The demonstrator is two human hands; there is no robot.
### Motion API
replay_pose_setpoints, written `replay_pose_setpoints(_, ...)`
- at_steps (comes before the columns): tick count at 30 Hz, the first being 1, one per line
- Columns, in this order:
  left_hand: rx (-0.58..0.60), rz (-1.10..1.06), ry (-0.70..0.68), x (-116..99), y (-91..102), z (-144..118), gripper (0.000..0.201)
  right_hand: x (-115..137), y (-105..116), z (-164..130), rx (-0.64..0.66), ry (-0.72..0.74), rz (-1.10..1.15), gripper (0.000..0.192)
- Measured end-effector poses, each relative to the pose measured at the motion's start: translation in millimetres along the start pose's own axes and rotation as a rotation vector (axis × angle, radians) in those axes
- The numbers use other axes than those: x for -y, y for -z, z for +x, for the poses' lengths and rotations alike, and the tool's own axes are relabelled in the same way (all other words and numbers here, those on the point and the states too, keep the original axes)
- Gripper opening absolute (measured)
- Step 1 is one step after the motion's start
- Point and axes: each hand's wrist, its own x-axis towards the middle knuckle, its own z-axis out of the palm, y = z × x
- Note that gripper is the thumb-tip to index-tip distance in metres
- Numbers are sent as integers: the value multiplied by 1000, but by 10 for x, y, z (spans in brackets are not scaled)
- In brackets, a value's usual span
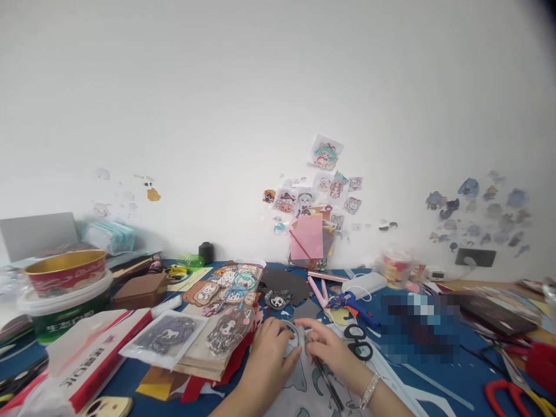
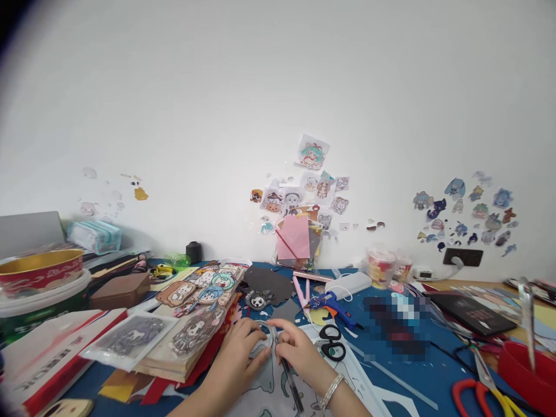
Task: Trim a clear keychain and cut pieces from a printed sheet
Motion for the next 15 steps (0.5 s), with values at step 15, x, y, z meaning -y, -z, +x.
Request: replay_pose_setpoints(15,12,-121,12,-79,89,21,17,29,-49,-25,13,-40,30,47)
